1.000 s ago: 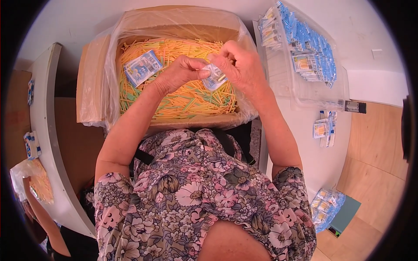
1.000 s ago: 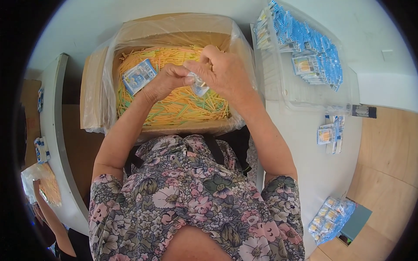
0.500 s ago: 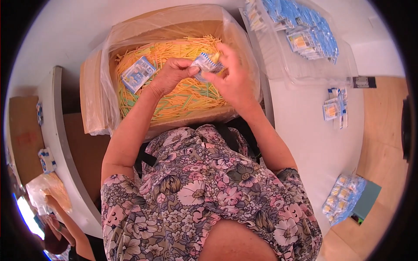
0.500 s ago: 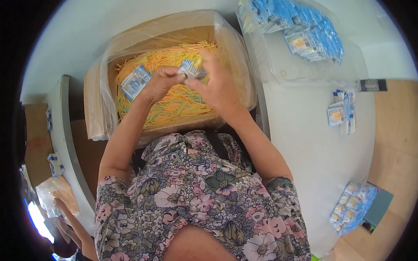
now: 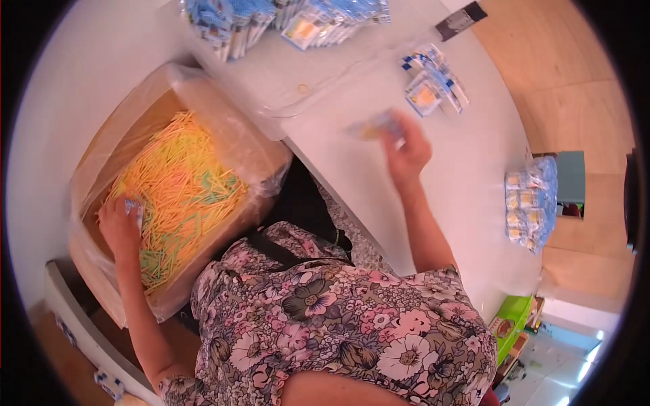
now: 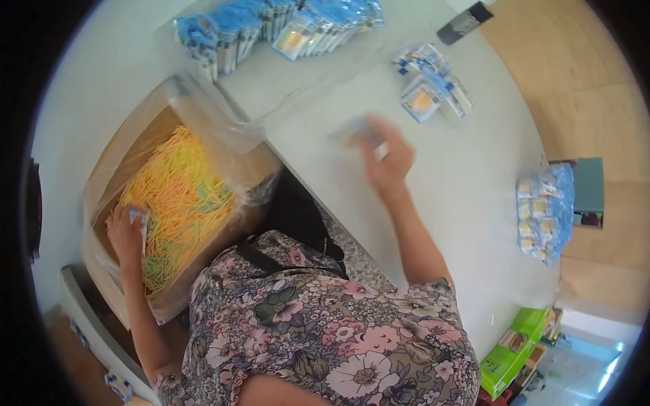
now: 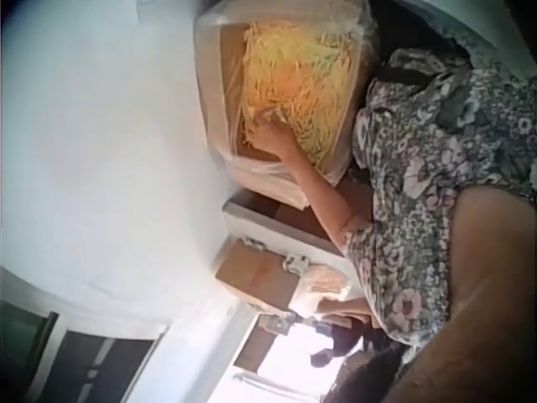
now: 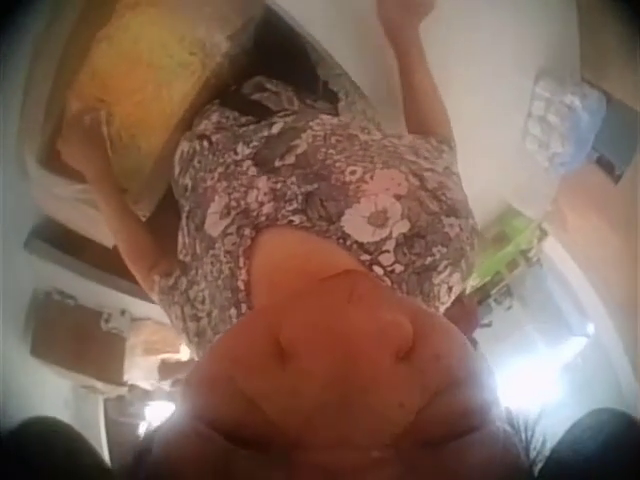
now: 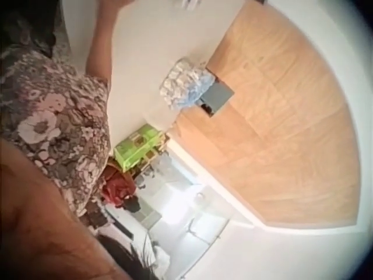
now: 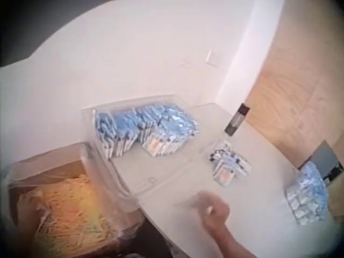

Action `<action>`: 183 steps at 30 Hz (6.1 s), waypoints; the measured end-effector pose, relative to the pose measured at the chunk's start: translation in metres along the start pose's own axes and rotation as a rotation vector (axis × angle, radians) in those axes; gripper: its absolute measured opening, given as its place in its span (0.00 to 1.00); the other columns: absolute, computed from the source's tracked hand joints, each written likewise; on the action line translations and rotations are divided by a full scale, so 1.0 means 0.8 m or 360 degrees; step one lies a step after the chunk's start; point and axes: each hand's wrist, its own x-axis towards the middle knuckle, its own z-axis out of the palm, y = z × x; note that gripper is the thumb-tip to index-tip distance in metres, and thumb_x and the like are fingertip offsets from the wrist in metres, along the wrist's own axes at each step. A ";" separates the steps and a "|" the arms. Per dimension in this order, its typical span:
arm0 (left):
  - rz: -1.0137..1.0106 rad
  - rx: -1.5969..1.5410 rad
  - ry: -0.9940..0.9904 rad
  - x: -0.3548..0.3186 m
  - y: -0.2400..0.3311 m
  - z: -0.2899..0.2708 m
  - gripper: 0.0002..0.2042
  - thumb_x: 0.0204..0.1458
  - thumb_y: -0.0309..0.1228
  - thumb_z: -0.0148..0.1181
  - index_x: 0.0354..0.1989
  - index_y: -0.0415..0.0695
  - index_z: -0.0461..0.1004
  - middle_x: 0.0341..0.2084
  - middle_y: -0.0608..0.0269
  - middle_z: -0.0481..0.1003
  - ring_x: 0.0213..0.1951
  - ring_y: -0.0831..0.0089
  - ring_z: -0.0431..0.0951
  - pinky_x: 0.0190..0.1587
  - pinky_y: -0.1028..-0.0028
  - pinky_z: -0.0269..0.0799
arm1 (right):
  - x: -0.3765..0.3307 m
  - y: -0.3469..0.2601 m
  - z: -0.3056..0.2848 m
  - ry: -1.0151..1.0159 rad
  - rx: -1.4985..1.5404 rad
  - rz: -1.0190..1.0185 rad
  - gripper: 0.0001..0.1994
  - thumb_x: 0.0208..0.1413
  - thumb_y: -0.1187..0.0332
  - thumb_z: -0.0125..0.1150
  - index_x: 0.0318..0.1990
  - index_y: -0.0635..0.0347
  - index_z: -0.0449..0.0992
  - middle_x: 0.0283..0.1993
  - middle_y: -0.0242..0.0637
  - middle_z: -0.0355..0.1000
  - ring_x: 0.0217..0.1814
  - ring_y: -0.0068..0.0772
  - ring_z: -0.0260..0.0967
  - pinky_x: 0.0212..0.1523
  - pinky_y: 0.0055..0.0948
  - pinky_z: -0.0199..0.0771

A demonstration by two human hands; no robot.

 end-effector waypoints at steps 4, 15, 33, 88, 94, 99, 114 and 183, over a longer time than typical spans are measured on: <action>-0.0344 0.0358 -0.0040 -0.018 -0.014 0.023 0.20 0.42 0.32 0.64 0.46 0.43 0.70 0.40 0.55 0.72 0.47 0.55 0.70 0.44 0.59 0.69 | 0.062 0.190 -0.026 0.0234 -0.0183 0.0377 0.19 0.47 0.74 0.62 0.50 0.61 0.73 0.44 0.32 0.72 0.44 0.19 0.68 0.44 0.22 0.69; -0.0932 -0.0718 0.0155 -0.024 -0.046 0.056 0.17 0.38 0.30 0.68 0.39 0.42 0.73 0.31 0.54 0.78 0.35 0.58 0.77 0.38 0.66 0.71 | -0.013 0.003 0.007 -0.0063 0.0032 -0.0730 0.10 0.45 0.81 0.63 0.36 0.65 0.72 0.35 0.40 0.70 0.36 0.37 0.67 0.40 0.31 0.68; -0.0374 -0.1032 0.0936 0.014 0.007 0.030 0.06 0.47 0.29 0.62 0.32 0.42 0.78 0.22 0.57 0.76 0.26 0.65 0.75 0.30 0.71 0.69 | -0.025 -0.219 0.234 -0.2171 -0.0230 -0.2173 0.07 0.41 0.69 0.58 0.30 0.58 0.72 0.34 0.33 0.68 0.45 0.33 0.64 0.44 0.34 0.60; -0.0844 -0.3376 0.0576 0.022 0.019 -0.004 0.09 0.59 0.34 0.52 0.41 0.41 0.71 0.32 0.68 0.76 0.32 0.80 0.76 0.37 0.75 0.74 | 0.027 -0.194 0.279 -0.2190 0.0378 -0.0749 0.12 0.56 0.64 0.49 0.31 0.65 0.68 0.26 0.49 0.70 0.28 0.42 0.70 0.29 0.37 0.69; -0.0926 -0.3650 0.0323 0.024 0.030 -0.018 0.09 0.58 0.32 0.52 0.43 0.41 0.71 0.35 0.65 0.76 0.35 0.77 0.77 0.36 0.74 0.76 | 0.039 -0.203 0.344 -0.2255 0.1354 0.1124 0.09 0.60 0.64 0.46 0.32 0.59 0.67 0.23 0.33 0.64 0.24 0.25 0.63 0.19 0.27 0.59; -0.0643 -0.3584 0.0127 0.023 0.033 -0.008 0.12 0.54 0.26 0.57 0.46 0.40 0.71 0.37 0.63 0.77 0.37 0.77 0.78 0.41 0.73 0.76 | 0.039 -0.214 0.381 -0.1765 0.1815 0.1426 0.09 0.62 0.62 0.48 0.31 0.55 0.66 0.21 0.28 0.57 0.22 0.24 0.56 0.23 0.26 0.60; -0.0412 -0.2495 -0.0073 0.015 0.055 -0.002 0.05 0.52 0.27 0.60 0.30 0.38 0.78 0.21 0.74 0.74 0.26 0.89 0.68 0.28 0.83 0.65 | 0.041 -0.264 0.288 -0.1456 0.2195 0.0807 0.14 0.65 0.59 0.41 0.39 0.63 0.63 0.46 0.51 0.71 0.53 0.38 0.68 0.58 0.34 0.62; -0.0395 -0.2834 0.0249 0.017 0.038 0.033 0.08 0.54 0.31 0.58 0.36 0.39 0.78 0.26 0.77 0.73 0.30 0.89 0.66 0.33 0.83 0.65 | -0.025 -0.199 0.290 -0.1657 -0.0222 -0.1340 0.05 0.44 0.70 0.60 0.26 0.62 0.73 0.29 0.44 0.70 0.36 0.47 0.71 0.35 0.42 0.70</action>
